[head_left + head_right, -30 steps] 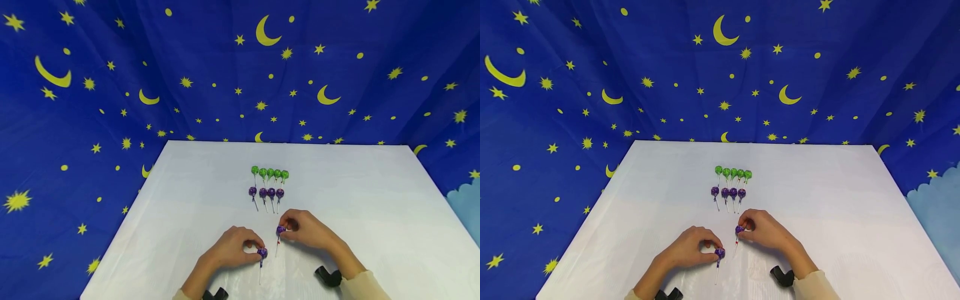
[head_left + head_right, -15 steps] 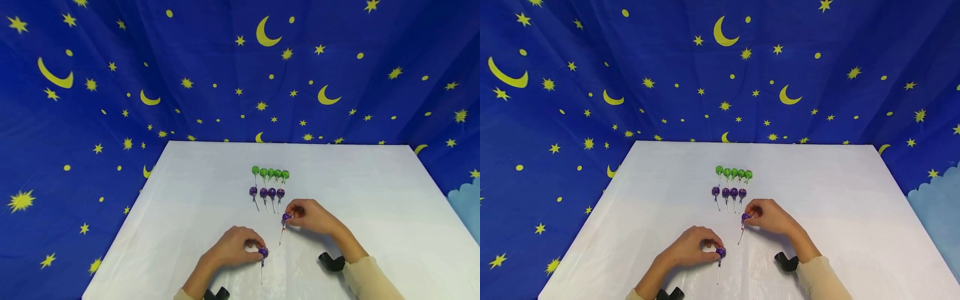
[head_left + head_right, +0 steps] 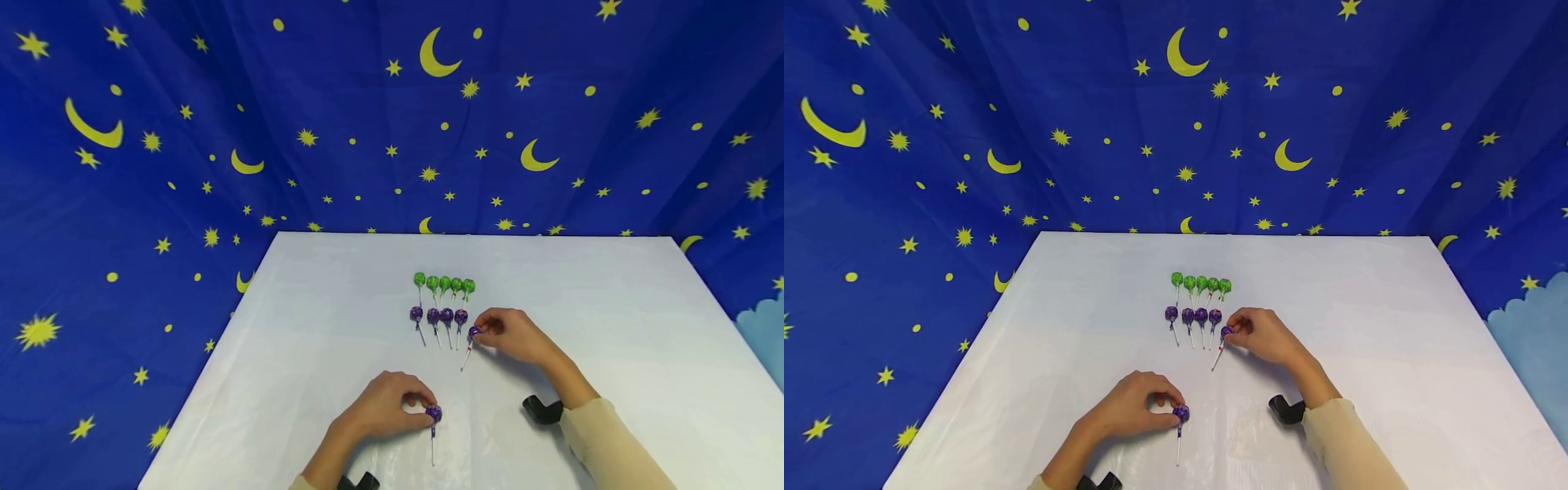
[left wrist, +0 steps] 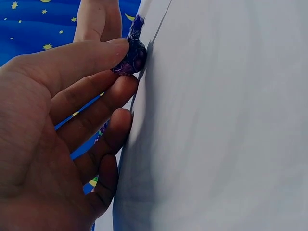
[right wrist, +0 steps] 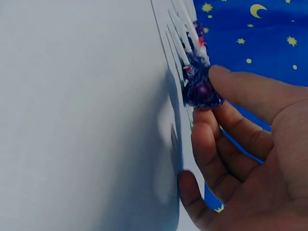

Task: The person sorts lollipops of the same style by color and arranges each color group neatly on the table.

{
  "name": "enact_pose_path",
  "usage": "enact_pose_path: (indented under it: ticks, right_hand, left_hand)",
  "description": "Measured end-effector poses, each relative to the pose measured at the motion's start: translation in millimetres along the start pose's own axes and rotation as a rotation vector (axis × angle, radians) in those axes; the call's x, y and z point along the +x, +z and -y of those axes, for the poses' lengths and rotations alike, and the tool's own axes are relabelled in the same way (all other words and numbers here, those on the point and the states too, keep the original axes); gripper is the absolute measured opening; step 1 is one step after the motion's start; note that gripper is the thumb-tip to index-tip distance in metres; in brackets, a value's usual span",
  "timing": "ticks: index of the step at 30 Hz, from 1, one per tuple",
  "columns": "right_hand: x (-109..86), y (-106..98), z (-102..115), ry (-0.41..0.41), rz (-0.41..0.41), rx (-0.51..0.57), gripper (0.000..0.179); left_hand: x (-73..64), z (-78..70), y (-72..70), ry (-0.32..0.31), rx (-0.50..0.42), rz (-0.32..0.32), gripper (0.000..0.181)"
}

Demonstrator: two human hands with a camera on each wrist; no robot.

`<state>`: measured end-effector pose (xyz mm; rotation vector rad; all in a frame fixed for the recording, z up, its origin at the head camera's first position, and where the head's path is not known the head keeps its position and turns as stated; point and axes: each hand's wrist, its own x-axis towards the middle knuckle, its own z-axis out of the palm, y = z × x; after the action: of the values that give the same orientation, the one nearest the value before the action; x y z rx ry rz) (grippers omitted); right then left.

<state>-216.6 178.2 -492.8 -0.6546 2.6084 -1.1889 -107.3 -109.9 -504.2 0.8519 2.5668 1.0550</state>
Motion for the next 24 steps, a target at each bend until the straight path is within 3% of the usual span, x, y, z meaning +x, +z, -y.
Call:
enact_pose_path:
  ticks: [5, 13, 24]
  right_hand:
    - [8.6, -0.6, -0.7, 0.044, -0.031, -0.004, 0.024]
    - [17.7, -4.7, -3.4, 0.061, -0.076, -0.040, 0.025]
    - [25.7, -2.3, -10.3, 0.076, -0.065, -0.041, 0.024]
  left_hand:
    - [-2.2, 0.1, 0.3, -0.019, -0.007, 0.004, 0.017]
    - [-1.6, -0.5, -1.2, 0.011, -0.023, -0.006, 0.016]
    - [-1.3, 1.7, 1.0, -0.003, -0.015, -0.035, 0.016]
